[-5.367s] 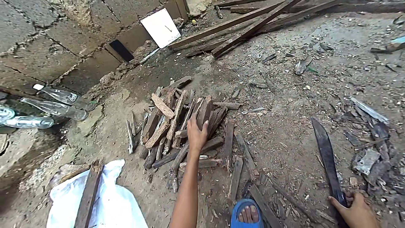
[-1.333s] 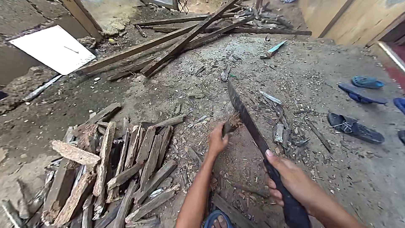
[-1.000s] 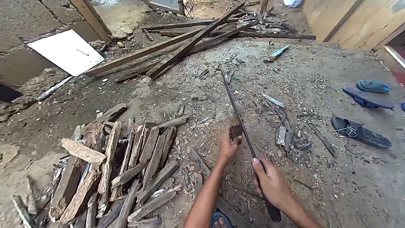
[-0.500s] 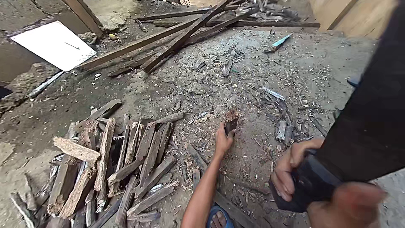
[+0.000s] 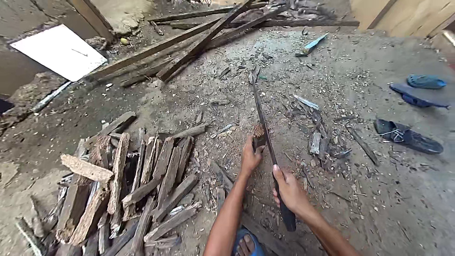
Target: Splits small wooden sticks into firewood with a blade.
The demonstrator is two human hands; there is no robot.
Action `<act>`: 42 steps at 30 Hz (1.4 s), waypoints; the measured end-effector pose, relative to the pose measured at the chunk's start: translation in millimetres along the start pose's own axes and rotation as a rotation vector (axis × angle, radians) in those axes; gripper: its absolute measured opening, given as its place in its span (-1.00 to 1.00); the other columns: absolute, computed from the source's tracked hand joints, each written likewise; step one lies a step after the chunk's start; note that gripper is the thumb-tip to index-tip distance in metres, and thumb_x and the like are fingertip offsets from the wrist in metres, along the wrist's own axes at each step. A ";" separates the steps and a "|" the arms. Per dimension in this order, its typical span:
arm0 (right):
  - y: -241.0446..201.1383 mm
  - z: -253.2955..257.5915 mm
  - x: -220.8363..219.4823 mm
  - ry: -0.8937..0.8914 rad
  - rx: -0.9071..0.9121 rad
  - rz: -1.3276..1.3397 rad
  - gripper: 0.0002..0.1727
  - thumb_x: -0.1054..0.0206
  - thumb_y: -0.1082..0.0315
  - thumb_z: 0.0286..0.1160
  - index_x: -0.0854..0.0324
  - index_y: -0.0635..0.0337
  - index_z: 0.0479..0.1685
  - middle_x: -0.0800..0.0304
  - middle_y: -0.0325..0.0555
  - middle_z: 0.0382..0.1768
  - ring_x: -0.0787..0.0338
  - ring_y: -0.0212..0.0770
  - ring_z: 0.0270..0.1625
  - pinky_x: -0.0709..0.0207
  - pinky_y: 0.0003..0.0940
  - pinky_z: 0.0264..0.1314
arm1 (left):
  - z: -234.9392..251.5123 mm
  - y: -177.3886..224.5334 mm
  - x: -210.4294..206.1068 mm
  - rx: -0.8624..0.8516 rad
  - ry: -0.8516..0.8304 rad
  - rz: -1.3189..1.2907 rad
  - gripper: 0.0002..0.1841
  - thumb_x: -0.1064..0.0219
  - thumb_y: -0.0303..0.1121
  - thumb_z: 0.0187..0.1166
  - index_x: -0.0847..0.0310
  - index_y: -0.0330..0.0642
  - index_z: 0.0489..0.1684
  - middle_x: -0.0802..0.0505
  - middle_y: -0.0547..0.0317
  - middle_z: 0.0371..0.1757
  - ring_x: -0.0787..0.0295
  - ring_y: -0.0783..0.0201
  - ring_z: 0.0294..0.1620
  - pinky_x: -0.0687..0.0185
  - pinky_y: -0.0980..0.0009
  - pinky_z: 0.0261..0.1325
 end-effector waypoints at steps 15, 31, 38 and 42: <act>-27.5 -39.1 21.4 0.122 0.178 -0.069 -0.49 -0.02 -0.13 0.81 -0.53 0.18 0.05 -0.57 -0.29 -0.65 -0.61 -0.32 -0.73 -0.65 -0.37 -0.64 | -33.5 68.7 1.0 0.076 -0.390 -0.179 -0.32 -0.48 -0.22 0.52 -0.35 -0.41 0.55 -0.84 -0.11 0.16 -0.90 0.17 0.00 -0.83 0.17 0.18; -25.8 -60.9 6.6 -0.005 0.143 0.006 -0.45 0.07 -0.22 0.81 -0.54 0.09 -0.07 -0.56 -0.32 -0.68 -0.60 -0.34 -0.75 -0.63 -0.40 -0.66 | -3.0 5.5 3.0 -0.044 0.030 0.041 -0.36 -0.45 -0.35 0.50 -0.36 -0.55 0.50 -0.79 -0.33 0.23 -0.79 -0.07 0.29 -0.63 0.01 0.47; -136.9 -109.6 17.0 -0.057 0.872 0.162 -0.30 0.07 -0.46 0.66 -0.52 0.04 -0.03 -0.52 -0.37 -0.56 -0.55 -0.45 -0.62 -0.53 -0.46 -0.66 | -0.3 8.6 5.5 -0.009 0.006 0.096 -0.40 -0.42 -0.31 0.50 -0.41 -0.49 0.48 -0.80 -0.31 0.21 -0.78 -0.12 0.29 -0.61 -0.07 0.44; -47.9 -41.2 5.8 0.018 0.437 -0.009 -0.38 0.10 -0.24 0.85 -0.52 0.18 -0.08 -0.53 -0.34 -0.67 -0.58 -0.38 -0.71 -0.62 -0.38 -0.66 | -1.5 0.4 2.8 -0.021 0.004 0.071 -0.37 -0.42 -0.31 0.51 -0.37 -0.45 0.53 -0.80 -0.26 0.24 -0.79 -0.05 0.29 -0.63 -0.02 0.47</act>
Point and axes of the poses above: each hand's wrist, its own z-axis towards the middle knuckle, its own x-axis out of the back of the hand, y = z × x, the point moved 5 cm from there along z, towards the middle knuckle
